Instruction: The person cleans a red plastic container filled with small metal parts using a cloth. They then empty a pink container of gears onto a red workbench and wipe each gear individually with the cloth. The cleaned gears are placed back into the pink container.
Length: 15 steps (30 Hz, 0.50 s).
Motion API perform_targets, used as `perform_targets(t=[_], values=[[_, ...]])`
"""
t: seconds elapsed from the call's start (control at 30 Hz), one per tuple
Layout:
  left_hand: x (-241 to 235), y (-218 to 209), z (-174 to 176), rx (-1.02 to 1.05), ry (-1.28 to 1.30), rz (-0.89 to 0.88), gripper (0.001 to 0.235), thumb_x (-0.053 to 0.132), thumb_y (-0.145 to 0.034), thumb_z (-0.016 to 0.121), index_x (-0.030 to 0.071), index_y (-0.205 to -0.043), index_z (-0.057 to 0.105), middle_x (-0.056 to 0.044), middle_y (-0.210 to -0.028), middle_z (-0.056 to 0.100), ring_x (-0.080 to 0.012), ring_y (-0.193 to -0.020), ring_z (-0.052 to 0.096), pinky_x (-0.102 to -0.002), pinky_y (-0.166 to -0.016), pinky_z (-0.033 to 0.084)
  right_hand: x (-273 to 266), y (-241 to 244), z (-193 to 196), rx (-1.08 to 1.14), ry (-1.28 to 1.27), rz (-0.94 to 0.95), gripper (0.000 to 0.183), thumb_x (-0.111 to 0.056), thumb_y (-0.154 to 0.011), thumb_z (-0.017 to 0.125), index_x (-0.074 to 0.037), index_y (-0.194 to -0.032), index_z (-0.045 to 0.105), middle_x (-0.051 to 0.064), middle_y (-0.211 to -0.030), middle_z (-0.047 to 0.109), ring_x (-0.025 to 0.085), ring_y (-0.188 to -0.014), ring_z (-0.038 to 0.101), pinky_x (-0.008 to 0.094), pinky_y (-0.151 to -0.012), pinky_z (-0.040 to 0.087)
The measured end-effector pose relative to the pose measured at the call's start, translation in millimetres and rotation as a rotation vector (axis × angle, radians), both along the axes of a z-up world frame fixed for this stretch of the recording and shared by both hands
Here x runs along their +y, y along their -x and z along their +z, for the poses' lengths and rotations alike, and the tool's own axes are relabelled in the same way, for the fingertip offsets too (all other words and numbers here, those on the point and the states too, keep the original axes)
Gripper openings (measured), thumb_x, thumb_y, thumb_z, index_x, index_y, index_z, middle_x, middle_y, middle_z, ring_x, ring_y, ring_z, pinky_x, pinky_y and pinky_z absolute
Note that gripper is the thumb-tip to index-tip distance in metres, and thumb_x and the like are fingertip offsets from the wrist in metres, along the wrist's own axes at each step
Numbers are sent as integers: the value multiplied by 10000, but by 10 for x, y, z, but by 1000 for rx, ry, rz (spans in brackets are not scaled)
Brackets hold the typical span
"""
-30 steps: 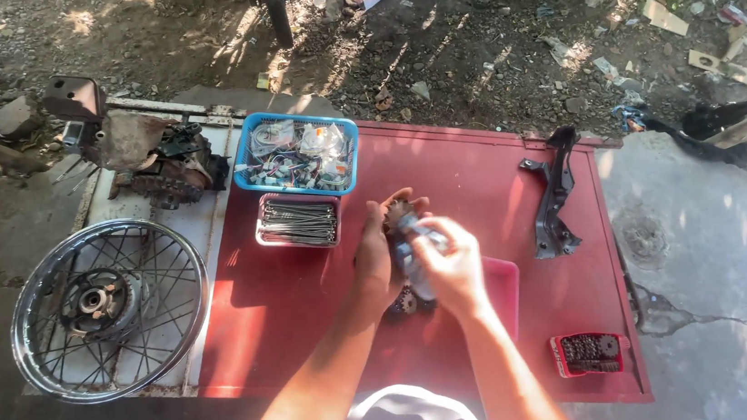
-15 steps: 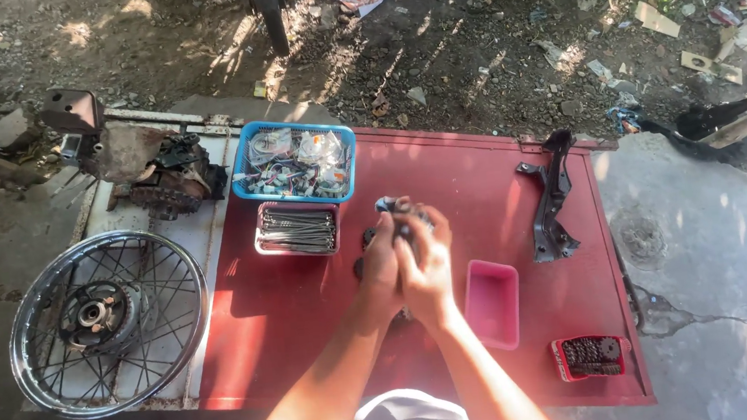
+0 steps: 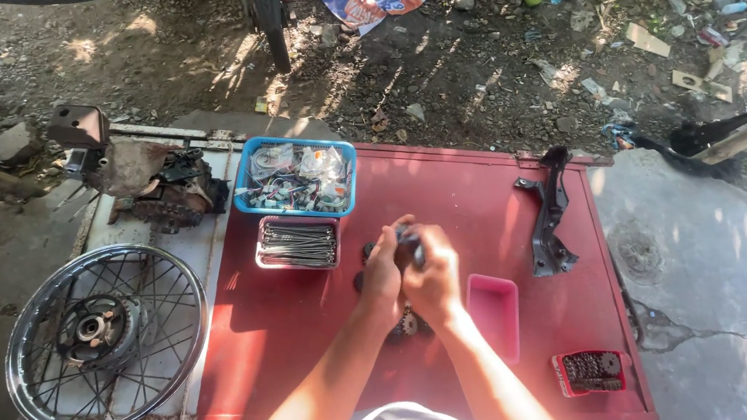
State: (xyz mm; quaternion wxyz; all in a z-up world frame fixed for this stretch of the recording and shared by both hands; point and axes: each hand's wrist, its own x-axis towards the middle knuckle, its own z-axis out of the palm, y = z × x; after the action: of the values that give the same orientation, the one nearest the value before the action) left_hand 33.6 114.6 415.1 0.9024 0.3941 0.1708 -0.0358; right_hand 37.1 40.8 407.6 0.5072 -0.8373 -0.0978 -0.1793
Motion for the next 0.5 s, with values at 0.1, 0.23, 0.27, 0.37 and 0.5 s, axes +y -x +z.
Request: perform_targets(t=[0.1,0.23,0.27,0.37,0.5], values=[[-149,194,550,72,-207,-38,799,544,-1013,493,5,-1572,308,-226,-1647,261,-346,-1526,233,-476,-1263,141,-80,-208,-92,35,-71,-141,170,-84,-896,654,-104,-1053,717,146,-921,701,345,-892,699,431,-834,553],[-37,14,-57,29,-124,-7,656,474,-1047,452,26,-1524,405,-217,-1497,414,-304,-1357,393,-433,-1164,293,5,20,60,64,-36,-4,305,34,-805,591,-81,-1051,728,198,-897,706,415,-896,700,484,-816,559],[-32,-48,-204,-4,-53,15,565,422,-1073,421,42,-1487,477,-210,-1386,530,-272,-1231,513,-400,-1090,407,-32,-19,25,59,-32,-7,303,34,-803,600,-77,-1054,730,197,-903,709,409,-893,701,478,-820,559],[-27,-147,-361,-29,14,51,492,363,-1099,391,51,-1445,551,-187,-1255,641,-223,-1088,629,-349,-998,528,-115,-123,-131,56,-49,-70,230,-37,-859,632,-92,-1062,727,168,-924,711,362,-905,705,440,-843,554],[-29,-185,-364,-11,-9,84,474,339,-1103,395,28,-1421,555,-126,-1181,627,-151,-1019,615,-276,-928,554,2,96,70,142,-58,-1,136,-70,-885,669,-125,-978,751,104,-865,718,298,-863,714,413,-822,574]])
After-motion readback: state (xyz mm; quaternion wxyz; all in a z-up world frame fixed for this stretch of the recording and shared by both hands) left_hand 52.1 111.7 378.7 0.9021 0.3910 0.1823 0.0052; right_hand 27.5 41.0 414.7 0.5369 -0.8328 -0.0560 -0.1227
